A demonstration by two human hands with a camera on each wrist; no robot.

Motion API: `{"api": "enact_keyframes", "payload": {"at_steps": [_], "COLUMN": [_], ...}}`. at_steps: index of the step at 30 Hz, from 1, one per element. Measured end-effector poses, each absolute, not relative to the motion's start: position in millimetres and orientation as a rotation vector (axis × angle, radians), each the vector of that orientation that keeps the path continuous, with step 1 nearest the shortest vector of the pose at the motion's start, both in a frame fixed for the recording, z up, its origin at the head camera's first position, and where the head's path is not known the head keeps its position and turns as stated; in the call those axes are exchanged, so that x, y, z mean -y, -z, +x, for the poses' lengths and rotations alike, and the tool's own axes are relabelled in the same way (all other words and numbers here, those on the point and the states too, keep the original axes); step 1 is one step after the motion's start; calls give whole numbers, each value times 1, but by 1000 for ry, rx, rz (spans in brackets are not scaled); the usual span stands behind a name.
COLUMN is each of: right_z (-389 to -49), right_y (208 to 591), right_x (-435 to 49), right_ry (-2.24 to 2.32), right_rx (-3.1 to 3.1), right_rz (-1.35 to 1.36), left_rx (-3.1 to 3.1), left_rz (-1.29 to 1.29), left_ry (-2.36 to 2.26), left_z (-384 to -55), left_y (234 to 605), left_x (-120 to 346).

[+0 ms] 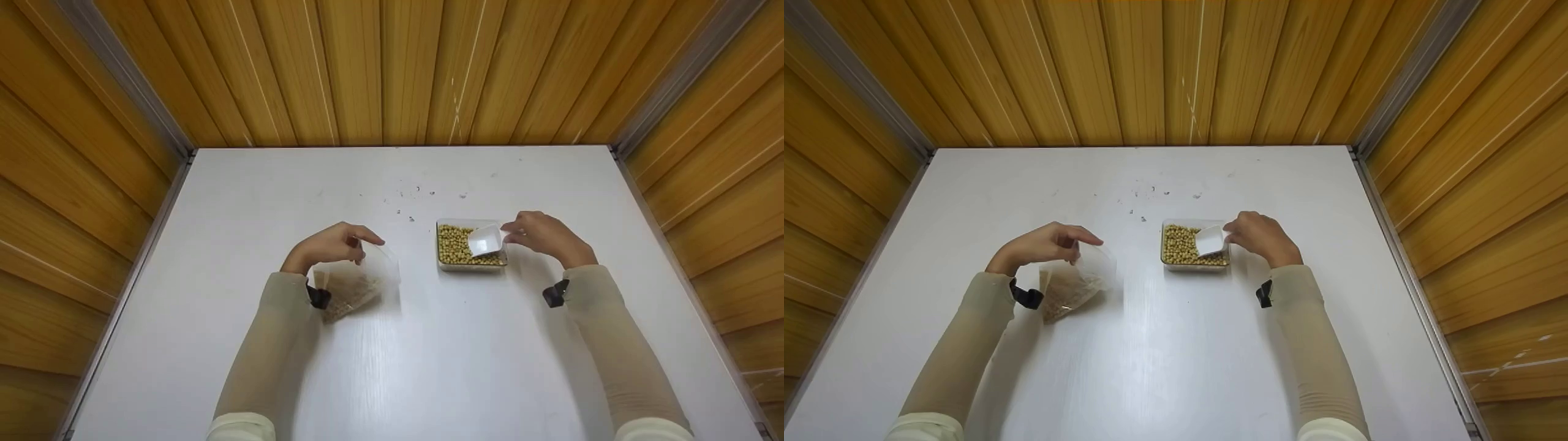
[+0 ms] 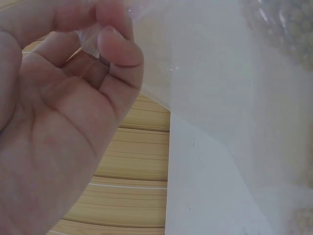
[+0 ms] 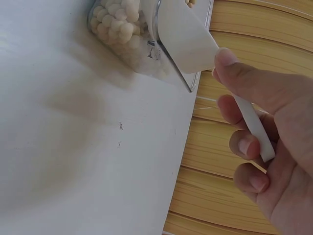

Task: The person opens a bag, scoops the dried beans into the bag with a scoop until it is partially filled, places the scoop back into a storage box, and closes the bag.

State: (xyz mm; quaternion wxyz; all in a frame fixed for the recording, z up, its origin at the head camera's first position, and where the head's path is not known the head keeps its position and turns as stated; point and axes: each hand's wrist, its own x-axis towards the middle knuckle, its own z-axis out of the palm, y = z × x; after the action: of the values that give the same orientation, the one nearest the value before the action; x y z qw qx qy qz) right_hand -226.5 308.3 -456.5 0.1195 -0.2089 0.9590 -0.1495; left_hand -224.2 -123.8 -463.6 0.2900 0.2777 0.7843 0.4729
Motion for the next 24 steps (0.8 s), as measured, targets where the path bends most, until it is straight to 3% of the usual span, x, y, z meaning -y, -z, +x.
{"api": "enact_keyframes", "payload": {"at_steps": [24], "right_z": [-229], "right_y": [476], "right_x": [-315], "right_ry": [647], "right_rx": [-2717], "right_rz": [-554], "left_rx": [-2113], "left_rz": [713], "left_ry": [-1246], "left_z": [-224], "left_y": [462], "left_x": [123]}}
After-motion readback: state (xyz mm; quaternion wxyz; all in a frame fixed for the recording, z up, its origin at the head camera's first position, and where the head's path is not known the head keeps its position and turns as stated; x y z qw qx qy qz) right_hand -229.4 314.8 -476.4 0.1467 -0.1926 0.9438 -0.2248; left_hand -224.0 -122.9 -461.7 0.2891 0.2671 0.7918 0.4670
